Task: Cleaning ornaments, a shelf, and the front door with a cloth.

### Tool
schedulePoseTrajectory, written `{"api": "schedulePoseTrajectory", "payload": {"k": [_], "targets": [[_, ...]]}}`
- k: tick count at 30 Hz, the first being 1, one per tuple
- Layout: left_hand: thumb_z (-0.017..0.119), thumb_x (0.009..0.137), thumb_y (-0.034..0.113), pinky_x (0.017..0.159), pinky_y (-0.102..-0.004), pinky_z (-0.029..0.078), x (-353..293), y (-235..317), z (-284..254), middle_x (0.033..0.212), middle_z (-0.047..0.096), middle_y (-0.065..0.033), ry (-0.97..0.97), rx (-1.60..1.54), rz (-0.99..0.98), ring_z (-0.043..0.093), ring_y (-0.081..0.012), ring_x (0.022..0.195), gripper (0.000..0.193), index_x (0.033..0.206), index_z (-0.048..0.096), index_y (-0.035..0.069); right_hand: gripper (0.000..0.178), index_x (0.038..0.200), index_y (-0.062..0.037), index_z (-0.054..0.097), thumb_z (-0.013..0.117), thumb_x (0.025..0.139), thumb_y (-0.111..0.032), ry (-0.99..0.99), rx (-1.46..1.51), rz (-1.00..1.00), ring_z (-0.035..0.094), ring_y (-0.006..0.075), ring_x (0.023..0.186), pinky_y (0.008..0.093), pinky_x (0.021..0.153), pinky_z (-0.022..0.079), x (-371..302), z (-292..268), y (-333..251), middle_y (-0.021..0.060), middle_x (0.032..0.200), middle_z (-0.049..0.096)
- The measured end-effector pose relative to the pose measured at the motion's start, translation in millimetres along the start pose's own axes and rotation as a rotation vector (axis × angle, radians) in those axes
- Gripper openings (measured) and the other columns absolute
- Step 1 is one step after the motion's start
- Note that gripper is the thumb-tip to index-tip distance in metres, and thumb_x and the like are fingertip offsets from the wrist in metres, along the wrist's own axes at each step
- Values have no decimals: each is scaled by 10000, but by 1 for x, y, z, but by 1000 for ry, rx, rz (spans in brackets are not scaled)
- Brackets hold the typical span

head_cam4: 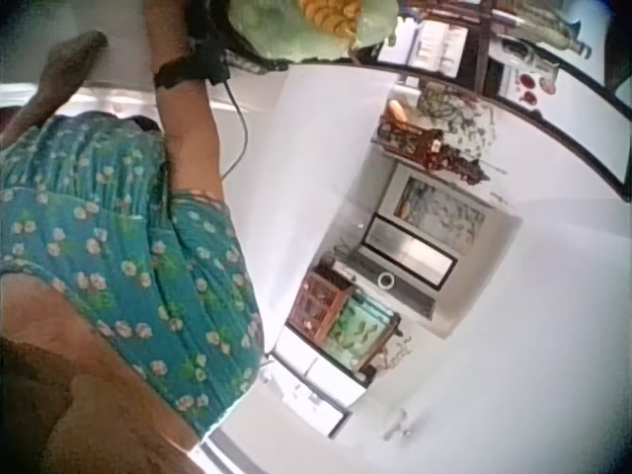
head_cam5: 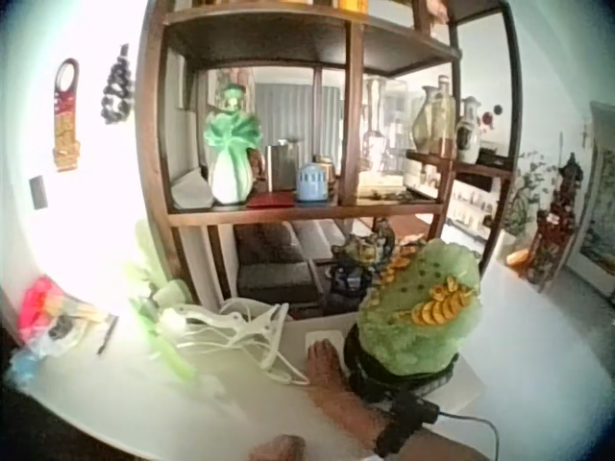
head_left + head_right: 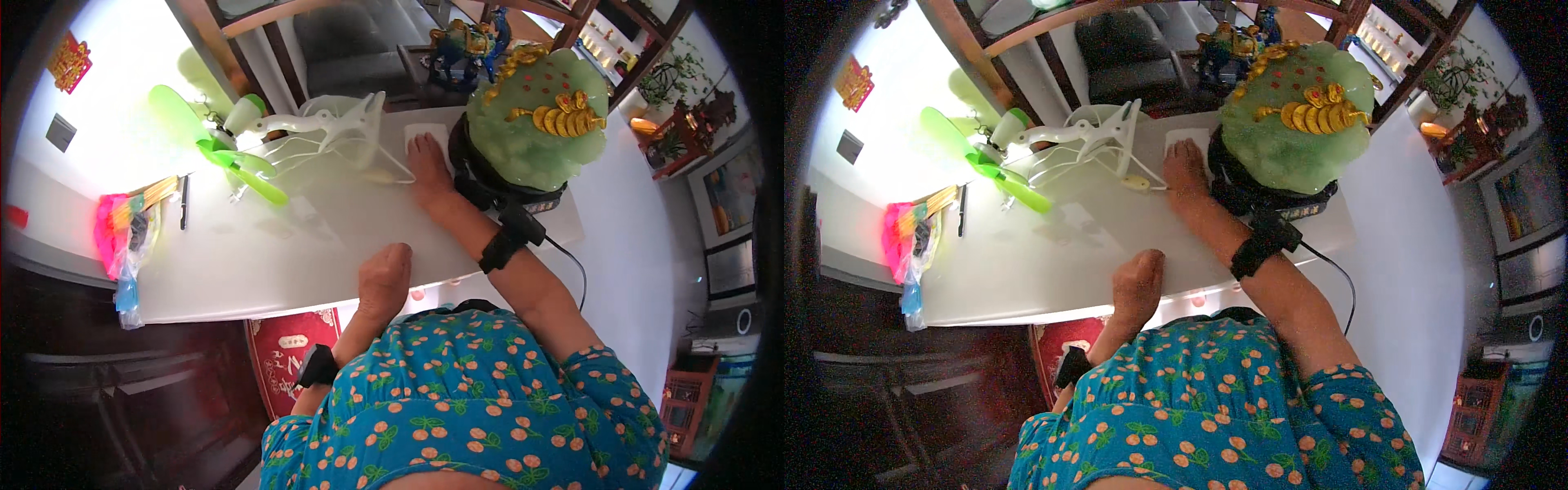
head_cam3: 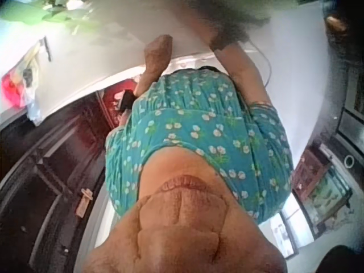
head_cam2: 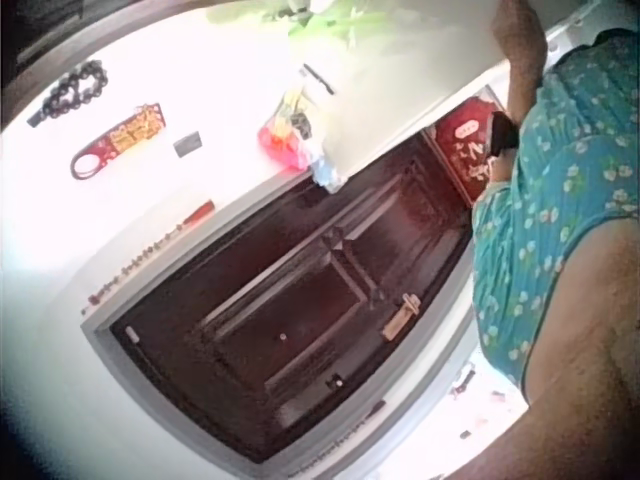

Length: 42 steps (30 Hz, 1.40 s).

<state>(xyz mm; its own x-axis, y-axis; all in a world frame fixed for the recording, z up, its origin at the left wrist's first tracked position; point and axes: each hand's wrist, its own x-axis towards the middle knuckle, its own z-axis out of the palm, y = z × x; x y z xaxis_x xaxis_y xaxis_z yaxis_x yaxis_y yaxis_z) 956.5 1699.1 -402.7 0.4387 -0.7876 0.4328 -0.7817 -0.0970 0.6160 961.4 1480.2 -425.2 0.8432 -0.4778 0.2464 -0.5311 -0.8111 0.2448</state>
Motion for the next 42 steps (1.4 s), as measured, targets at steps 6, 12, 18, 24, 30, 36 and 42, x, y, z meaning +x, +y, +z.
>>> {"api": "schedulePoseTrajectory", "payload": {"k": [6, 12, 18, 24, 30, 36, 42], "targets": [[553, 811, 48, 593, -462, 444, -2, -1, 0, 767, 579, -168, -58, -21, -24, 577, -387, 691, 33, 842, 543, 43, 340, 1152, -107, 565, 467, 826, -116, 172, 284, 258, 429, 302, 1228, 556, 976, 321, 33, 16, 3, 109, 1250, 526], [537, 825, 54, 587, -465, 441, 0, -5, 3, 762, 574, -175, -51, -67, -16, 570, -393, 687, 14, 834, 536, 44, 315, 1079, -55, 557, 487, 772, -57, 303, 561, 81, 468, 318, 1150, 454, 947, 374, 18, 26, 3, 153, 1146, 549], [545, 841, 84, 597, -483, 435, -1, -2, 0, 765, 579, -166, -46, -29, -16, 569, -393, 690, 39, 851, 549, 46, 231, 991, -26, 589, 497, 795, -108, 230, 441, 103, 510, 325, 979, 450, 878, 395, -36, -28, -10, 158, 965, 553], [547, 847, 101, 601, -489, 437, -5, -2, 1, 780, 592, -161, -36, -21, -62, 577, -394, 699, 48, 870, 555, 59, 189, 934, -50, 575, 516, 765, -112, 247, 583, -51, 507, 319, 946, 450, 834, 387, -103, -50, -13, 145, 936, 542], [535, 833, 68, 579, -462, 439, -3, 0, 3, 751, 557, -144, -10, 88, -24, 567, -369, 674, 25, 839, 519, 50, 185, 917, -57, 570, 517, 751, -117, 146, 622, -163, 500, 323, 905, 444, 804, 389, -143, -62, 16, 129, 910, 534], [542, 834, 65, 579, -447, 439, -2, 0, 8, 738, 554, -144, 32, 88, -9, 563, -356, 663, 16, 829, 533, 53, 202, 940, -69, 576, 514, 754, -116, 167, 582, -91, 501, 307, 903, 441, 802, 391, -182, -58, 59, 114, 935, 540], [543, 836, 61, 581, -442, 437, -4, 3, 9, 723, 545, -138, 28, 150, -17, 560, -351, 660, 20, 819, 533, 57, 220, 951, -69, 573, 556, 735, -104, 156, 418, 102, 497, 299, 933, 435, 815, 388, -213, -46, 121, 116, 974, 544]]}}
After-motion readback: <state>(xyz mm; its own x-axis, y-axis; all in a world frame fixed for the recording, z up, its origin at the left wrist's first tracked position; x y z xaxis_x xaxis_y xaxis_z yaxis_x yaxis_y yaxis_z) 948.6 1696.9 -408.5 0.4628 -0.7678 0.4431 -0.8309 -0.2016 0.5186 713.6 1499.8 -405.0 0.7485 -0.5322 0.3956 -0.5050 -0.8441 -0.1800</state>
